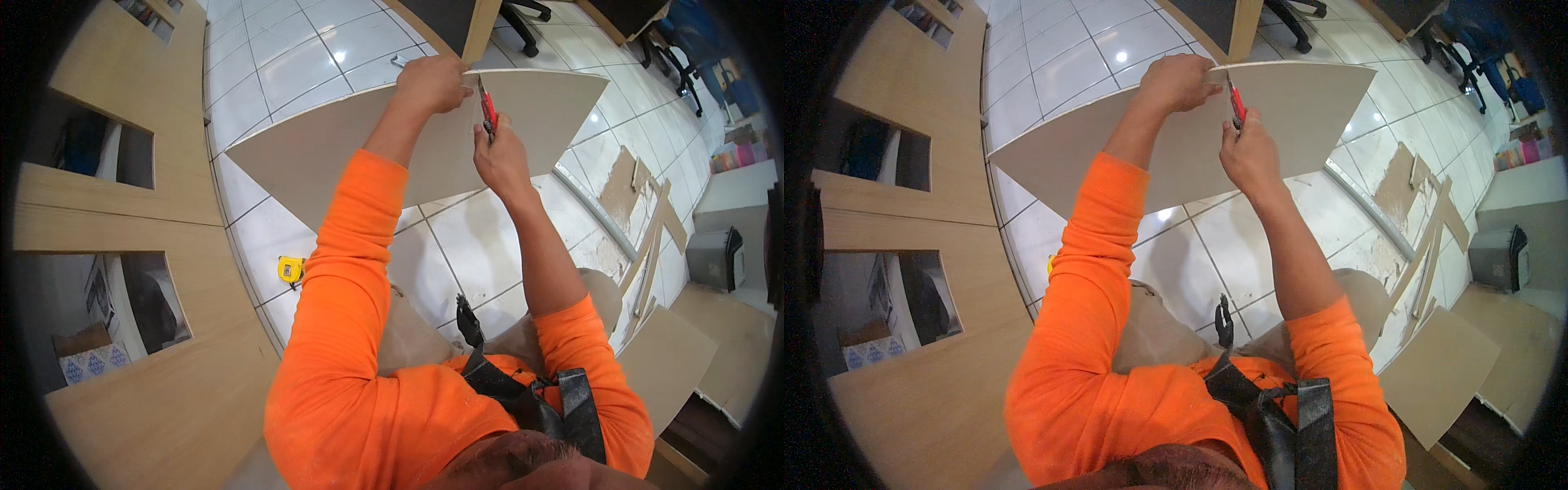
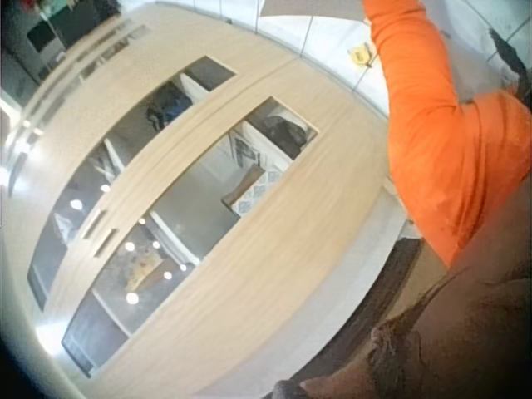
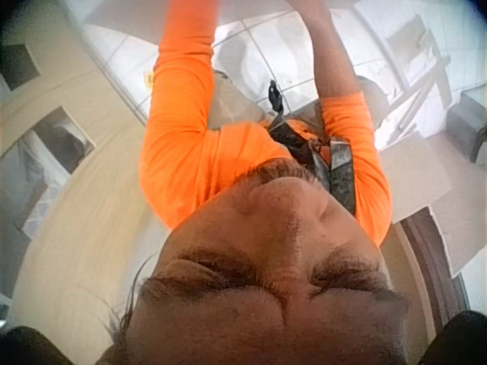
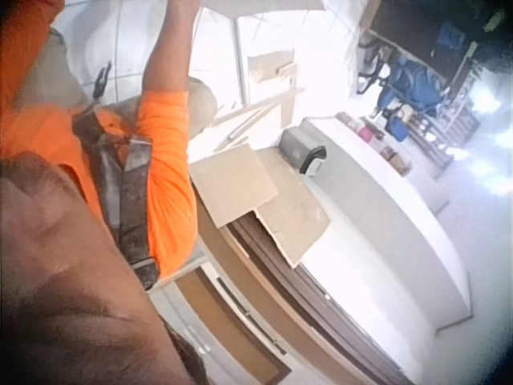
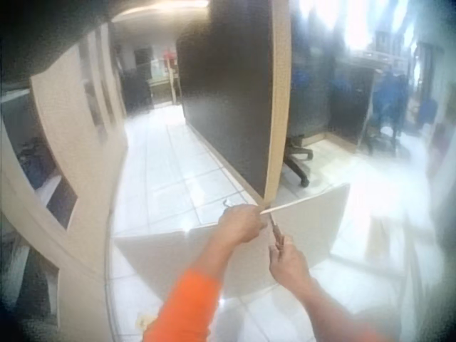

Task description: The person measures and marks a large white board on the floor using a tape measure and a metal ruler. They then use a utility knife to score and cut the board along the marked lines.

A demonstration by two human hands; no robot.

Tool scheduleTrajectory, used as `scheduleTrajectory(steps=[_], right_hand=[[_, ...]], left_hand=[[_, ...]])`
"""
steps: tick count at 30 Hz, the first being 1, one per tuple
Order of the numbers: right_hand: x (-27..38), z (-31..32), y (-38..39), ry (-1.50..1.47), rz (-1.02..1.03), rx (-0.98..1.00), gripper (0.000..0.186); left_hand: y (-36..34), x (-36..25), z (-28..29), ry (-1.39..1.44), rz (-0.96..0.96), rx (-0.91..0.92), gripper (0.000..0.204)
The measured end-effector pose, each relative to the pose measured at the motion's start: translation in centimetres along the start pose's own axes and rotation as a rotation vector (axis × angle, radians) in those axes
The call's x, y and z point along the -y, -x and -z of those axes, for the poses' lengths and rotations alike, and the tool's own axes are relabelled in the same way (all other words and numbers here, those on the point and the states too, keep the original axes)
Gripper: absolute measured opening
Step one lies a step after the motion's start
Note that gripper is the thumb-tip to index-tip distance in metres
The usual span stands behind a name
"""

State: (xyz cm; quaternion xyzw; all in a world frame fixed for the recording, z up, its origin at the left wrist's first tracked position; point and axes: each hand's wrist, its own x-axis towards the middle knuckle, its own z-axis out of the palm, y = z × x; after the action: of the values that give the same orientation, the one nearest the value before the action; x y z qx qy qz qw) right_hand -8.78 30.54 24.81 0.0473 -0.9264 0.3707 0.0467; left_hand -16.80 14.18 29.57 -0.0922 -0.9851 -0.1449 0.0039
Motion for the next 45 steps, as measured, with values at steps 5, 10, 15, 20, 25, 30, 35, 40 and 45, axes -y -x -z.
scheduleTrajectory(steps=[5, 10, 15, 20, 25, 30, 35, 40, 45], right_hand=[[-0.4, -0.5, 0.4, 0.056, 0.128, -0.206, 0.034], [2.1, 1.0, 0.2, 0.27, -0.014, -0.053, 0.039], [3.5, 3.4, 0.4, 0.358, 0.05, -0.024, 0.048], [4.1, 3.1, 0.3, 0.336, 0.016, -0.017, 0.045], [3.8, 3.0, -1.8, 0.341, 0.136, 0.013, 0.047], [3.4, 2.3, -0.4, 0.307, 0.078, -0.005, 0.049], [2.8, 2.0, -1.4, 0.317, 0.088, -0.013, 0.051], [2.3, 1.4, 0.1, 0.278, 0.104, -0.029, 0.052], [2.8, 2.0, -0.1, 0.339, 0.077, -0.005, 0.053]], left_hand=[[-0.3, 0.1, 0.3, 0.019, -0.006, -0.011, 0.036], [0.5, -0.5, 1.3, -0.022, -0.007, 0.049, 0.036], [1.2, -0.8, 1.2, 0.008, -0.01, 0.036, 0.037], [0.8, -0.8, 0.8, -0.005, -0.01, 0.005, 0.038], [-0.2, 0.2, 0.3, -0.024, -0.021, -0.042, 0.035], [-0.5, 0.5, 0.5, 0.007, -0.007, -0.018, 0.036], [-0.6, -0.1, -0.3, -0.01, -0.027, -0.067, 0.036], [-0.1, 0.5, -0.1, 0.023, -0.042, -0.038, 0.038], [-0.1, 0.2, 0.2, 0.028, -0.014, -0.034, 0.039]])
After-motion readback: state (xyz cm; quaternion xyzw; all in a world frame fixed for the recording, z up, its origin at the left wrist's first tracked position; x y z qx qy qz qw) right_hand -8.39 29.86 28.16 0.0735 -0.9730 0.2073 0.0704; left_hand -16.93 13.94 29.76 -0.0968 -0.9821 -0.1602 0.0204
